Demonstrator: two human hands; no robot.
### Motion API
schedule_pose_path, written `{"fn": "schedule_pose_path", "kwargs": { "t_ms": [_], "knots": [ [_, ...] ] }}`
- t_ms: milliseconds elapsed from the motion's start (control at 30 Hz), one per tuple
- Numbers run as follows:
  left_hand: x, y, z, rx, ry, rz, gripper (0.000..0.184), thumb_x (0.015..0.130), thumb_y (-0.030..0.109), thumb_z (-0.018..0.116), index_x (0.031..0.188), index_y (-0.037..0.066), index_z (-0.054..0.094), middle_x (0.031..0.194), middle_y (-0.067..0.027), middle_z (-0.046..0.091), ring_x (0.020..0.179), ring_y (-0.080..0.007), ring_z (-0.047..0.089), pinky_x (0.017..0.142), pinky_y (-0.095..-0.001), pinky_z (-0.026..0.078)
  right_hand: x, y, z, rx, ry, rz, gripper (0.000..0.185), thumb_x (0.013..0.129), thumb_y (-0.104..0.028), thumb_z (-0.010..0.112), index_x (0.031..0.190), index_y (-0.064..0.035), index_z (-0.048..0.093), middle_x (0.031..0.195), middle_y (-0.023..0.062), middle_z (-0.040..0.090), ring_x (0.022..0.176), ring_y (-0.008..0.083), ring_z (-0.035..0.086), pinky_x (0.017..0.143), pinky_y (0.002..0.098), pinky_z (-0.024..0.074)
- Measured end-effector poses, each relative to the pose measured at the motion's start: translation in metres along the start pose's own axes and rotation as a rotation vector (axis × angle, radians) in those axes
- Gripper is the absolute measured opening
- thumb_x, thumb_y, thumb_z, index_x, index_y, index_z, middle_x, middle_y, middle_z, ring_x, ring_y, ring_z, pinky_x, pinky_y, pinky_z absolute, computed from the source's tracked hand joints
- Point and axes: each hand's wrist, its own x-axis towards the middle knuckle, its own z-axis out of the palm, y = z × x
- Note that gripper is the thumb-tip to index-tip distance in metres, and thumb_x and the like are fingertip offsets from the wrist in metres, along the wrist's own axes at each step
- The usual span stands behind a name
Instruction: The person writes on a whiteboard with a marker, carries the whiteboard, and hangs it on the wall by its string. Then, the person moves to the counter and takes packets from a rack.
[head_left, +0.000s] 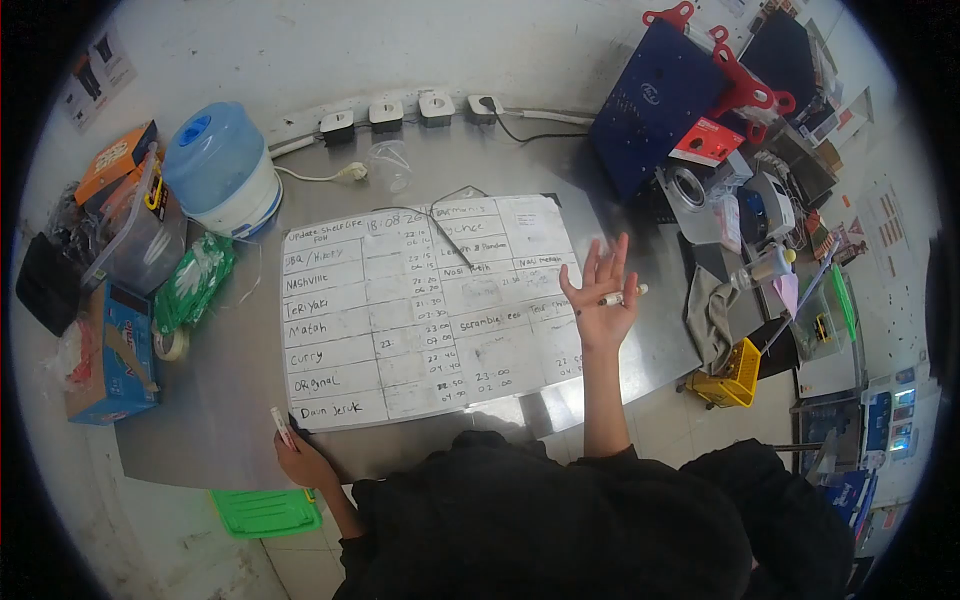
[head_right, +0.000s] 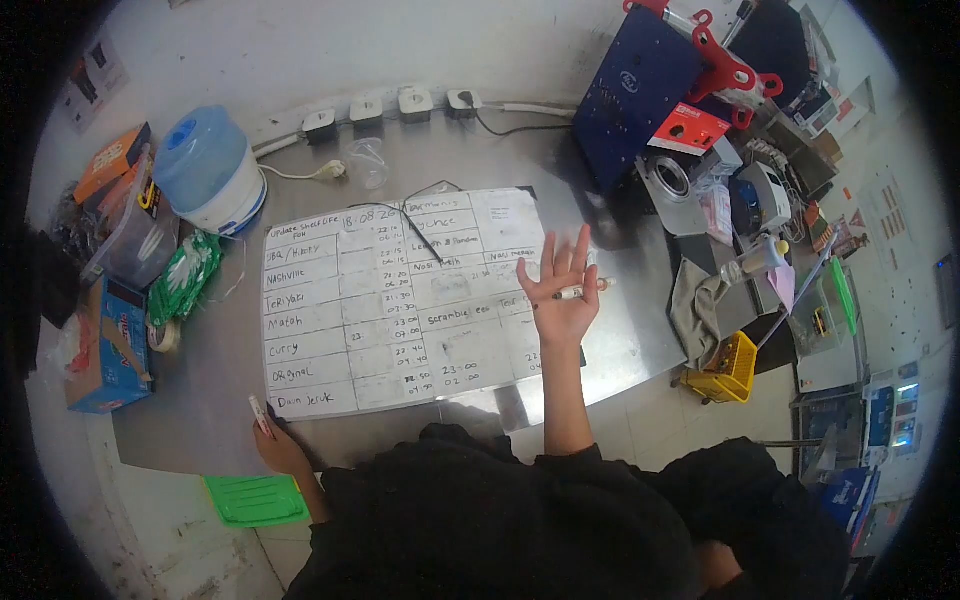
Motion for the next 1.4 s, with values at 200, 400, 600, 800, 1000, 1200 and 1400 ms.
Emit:
{"fn": "schedule_pose_path", "kwargs": {
  "t_ms": [200,400,600,800,1000,1200,1400],
  "knots": [
    [0.000,0.002,-0.001,0.031,0.017,-0.003,0.033,0.090,0.032,0.052,0.105,0.005,0.062,0.089,-0.0158,0.064,0.080,-0.0342,0.060,0.067,-0.0440,0.045,0.001,-0.003,-0.009,0.154,-0.132,0.035,0.048,0.092,-0.036,0.041,0.139,-0.0355,0.029,0.153,-0.0024,0.009,0.133,0.0201,0.033,0.103,0.0674,0.0126],
    [0.000,0.001,-0.001,0.040,0.009,0.010,0.032,0.090,0.031,0.053,0.104,0.004,0.061,0.088,-0.0155,0.064,0.080,-0.0345,0.059,0.067,-0.0440,0.045,0.000,-0.002,-0.005,-0.060,-0.118,-0.001,0.047,0.092,-0.038,0.042,0.138,-0.0322,0.033,0.152,-0.0004,0.015,0.140,0.0199,0.015,0.104,0.0678,0.0111],
    [0.001,-0.005,0.001,0.005,0.000,0.032,0.030,0.089,0.028,0.054,0.103,0.003,0.061,0.087,-0.0159,0.064,0.077,-0.0338,0.060,0.065,-0.0421,0.045,0.001,-0.006,-0.007,0.224,-0.002,-0.040,0.048,0.092,-0.038,0.043,0.138,-0.0274,0.034,0.152,0.0013,0.012,0.140,0.0274,0.012,0.106,0.0654,0.0119],
    [0.000,0.005,-0.003,0.018,0.013,0.026,0.031,0.090,0.030,0.052,0.103,0.003,0.061,0.088,-0.0162,0.064,0.078,-0.0343,0.060,0.065,-0.0426,0.045,0.000,-0.006,-0.008,0.107,0.018,-0.064,0.049,0.092,-0.038,0.044,0.138,-0.0281,0.033,0.152,0.0018,0.011,0.140,0.0285,0.012,0.106,0.0659,0.0098],
    [0.000,0.001,-0.001,0.011,0.009,0.017,0.033,0.090,0.032,0.051,0.104,0.003,0.061,0.090,-0.0166,0.064,0.080,-0.0348,0.060,0.067,-0.0433,0.045,0.001,-0.006,-0.009,0.032,0.014,-0.080,0.051,0.092,-0.039,0.042,0.140,-0.0254,0.032,0.151,0.0091,0.016,0.140,0.0302,0.010,0.107,0.0620,0.0078],
    [0.000,0.003,-0.002,0.028,0.001,0.007,0.032,0.090,0.031,0.051,0.103,0.003,0.061,0.090,-0.0164,0.064,0.080,-0.0351,0.059,0.068,-0.0433,0.045,0.004,-0.001,-0.021,0.069,-0.027,0.017,0.050,0.092,-0.043,0.039,0.140,-0.0276,0.032,0.151,0.0046,0.019,0.139,0.0269,0.016,0.107,0.0620,0.0128],
    [0.000,0.002,-0.002,0.039,-0.007,0.013,0.033,0.091,0.033,0.051,0.105,0.005,0.061,0.090,-0.0158,0.064,0.080,-0.0342,0.059,0.067,-0.0435,0.044,0.002,0.017,-0.053,0.030,0.153,0.098,0.053,0.092,-0.047,0.036,0.140,-0.0248,0.032,0.149,0.0076,0.024,0.137,0.0251,0.022,0.105,0.0597,0.0207]
  ]
}}
